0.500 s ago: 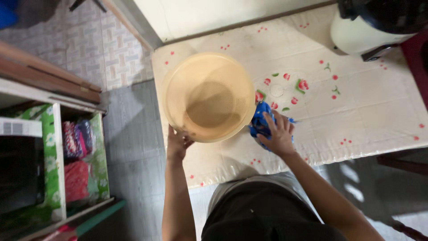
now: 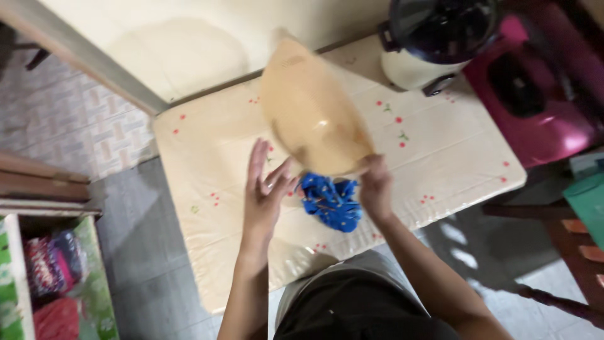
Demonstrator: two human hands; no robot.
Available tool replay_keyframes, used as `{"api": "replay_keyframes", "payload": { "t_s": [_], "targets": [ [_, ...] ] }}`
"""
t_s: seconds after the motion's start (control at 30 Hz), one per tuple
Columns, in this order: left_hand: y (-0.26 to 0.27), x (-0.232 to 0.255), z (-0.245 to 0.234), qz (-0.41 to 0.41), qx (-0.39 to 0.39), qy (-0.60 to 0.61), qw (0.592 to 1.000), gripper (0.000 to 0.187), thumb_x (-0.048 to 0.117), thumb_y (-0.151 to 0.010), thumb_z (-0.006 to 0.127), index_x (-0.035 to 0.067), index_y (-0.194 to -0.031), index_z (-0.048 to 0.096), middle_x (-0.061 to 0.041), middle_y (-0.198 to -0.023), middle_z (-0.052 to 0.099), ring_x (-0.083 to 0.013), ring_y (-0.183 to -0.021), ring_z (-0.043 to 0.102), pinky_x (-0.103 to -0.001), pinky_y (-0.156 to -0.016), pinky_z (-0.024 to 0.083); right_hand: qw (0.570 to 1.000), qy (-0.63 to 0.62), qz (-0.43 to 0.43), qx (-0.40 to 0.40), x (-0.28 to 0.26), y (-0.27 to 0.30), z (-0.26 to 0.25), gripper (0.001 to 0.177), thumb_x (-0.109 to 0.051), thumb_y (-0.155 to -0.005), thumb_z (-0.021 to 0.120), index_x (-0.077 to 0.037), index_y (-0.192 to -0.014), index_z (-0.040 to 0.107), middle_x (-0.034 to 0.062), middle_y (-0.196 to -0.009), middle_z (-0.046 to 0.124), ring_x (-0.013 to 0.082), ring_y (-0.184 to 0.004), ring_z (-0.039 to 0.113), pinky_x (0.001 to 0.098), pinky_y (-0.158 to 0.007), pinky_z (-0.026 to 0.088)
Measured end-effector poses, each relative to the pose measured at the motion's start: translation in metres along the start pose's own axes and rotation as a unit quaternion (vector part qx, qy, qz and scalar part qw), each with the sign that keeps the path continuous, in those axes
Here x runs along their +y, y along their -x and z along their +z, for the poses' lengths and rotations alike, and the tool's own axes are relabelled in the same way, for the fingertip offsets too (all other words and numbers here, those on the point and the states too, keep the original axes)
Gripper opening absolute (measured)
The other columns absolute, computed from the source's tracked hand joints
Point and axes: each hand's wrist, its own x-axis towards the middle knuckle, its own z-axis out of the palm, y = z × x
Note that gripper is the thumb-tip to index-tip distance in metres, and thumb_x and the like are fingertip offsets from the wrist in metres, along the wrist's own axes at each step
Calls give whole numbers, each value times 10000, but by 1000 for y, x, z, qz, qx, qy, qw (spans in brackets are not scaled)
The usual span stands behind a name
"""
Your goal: The person wipes a floral-patterned tablecloth with a blue cloth, then wipes a beige plastic colander and a black rice cooker lid. The person repeatedly wipes the tablecloth surface throughout the episode.
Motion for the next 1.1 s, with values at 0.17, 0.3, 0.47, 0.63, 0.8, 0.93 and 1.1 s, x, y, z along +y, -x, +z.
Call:
{"api": "replay_keyframes", "payload": {
  "t_s": [0.17, 0.3, 0.47, 0.63, 0.8, 0.93, 1.1],
  "targets": [
    [-36, -65, 60, -46, 24, -47, 998, 647, 160, -974, 645, 77, -1552, 366, -164, -1607, 405, -253, -1314, 567, -392, -1070, 488, 840, -492, 203, 104, 24, -67, -80, 389, -272, -1064, 460, -53, -1383, 500, 108, -1386, 576, 267, -1300, 551, 451, -1118, 451],
    [-40, -112, 97, -68, -5, -38, 997, 623, 181, -962, 648, 50, -1518, 397, -168, -1569, 441, -256, -1289, 599, -369, -1051, 484, 781, -586, 198, 88, 80, -126, -149, 556, -416, -1078, 426, -65, -1510, 431, 119, -1507, 544, 292, -1410, 523, 518, -1203, 431],
    [-53, -144, 135, -75, -26, -60, 995, 560, 192, -972, 655, 32, -1468, 450, -156, -1485, 521, -246, -1277, 613, -347, -1015, 494, 642, -722, 242, 91, 195, -201, -194, 467, -352, -1186, 458, 8, -1479, 512, 143, -1511, 553, 285, -1406, 506, 502, -1211, 393],
    [-73, -168, 163, -59, -8, -70, 996, 519, 155, -937, 673, 34, -1411, 500, -135, -1388, 578, -248, -1207, 642, -343, -945, 515, 603, -726, 316, 97, 262, -239, -183, 268, -290, -1037, 509, -147, -1257, 562, 83, -1404, 579, 294, -1362, 514, 621, -1166, 415],
    [-74, -185, 174, -52, 3, -92, 994, 450, 163, -951, 670, 50, -1366, 540, -101, -1351, 622, -219, -1162, 682, -312, -947, 512, 539, -772, 329, 73, 266, -246, -172, 356, -287, -1075, 426, -78, -1341, 540, 105, -1504, 528, 318, -1395, 518, 609, -1174, 440],
    [-74, -196, 184, -48, 7, -78, 996, 439, 138, -949, 672, 46, -1360, 547, -80, -1335, 626, -203, -1109, 682, -299, -900, 506, 635, -660, 382, 124, 267, -248, -169, 422, -325, -1036, 408, -73, -1354, 523, 140, -1378, 567, 318, -1239, 571, 550, -1045, 477],
    [-74, -201, 204, -79, 15, -96, 992, 443, 150, -960, 664, 47, -1376, 553, -106, -1261, 664, -199, -1099, 690, -286, -859, 510, 707, -517, 462, 142, 270, -229, -175, 280, -250, -1056, 456, -166, -1318, 504, 57, -1157, 547, 223, -1027, 527, 449, -905, 462]
  ]
}}
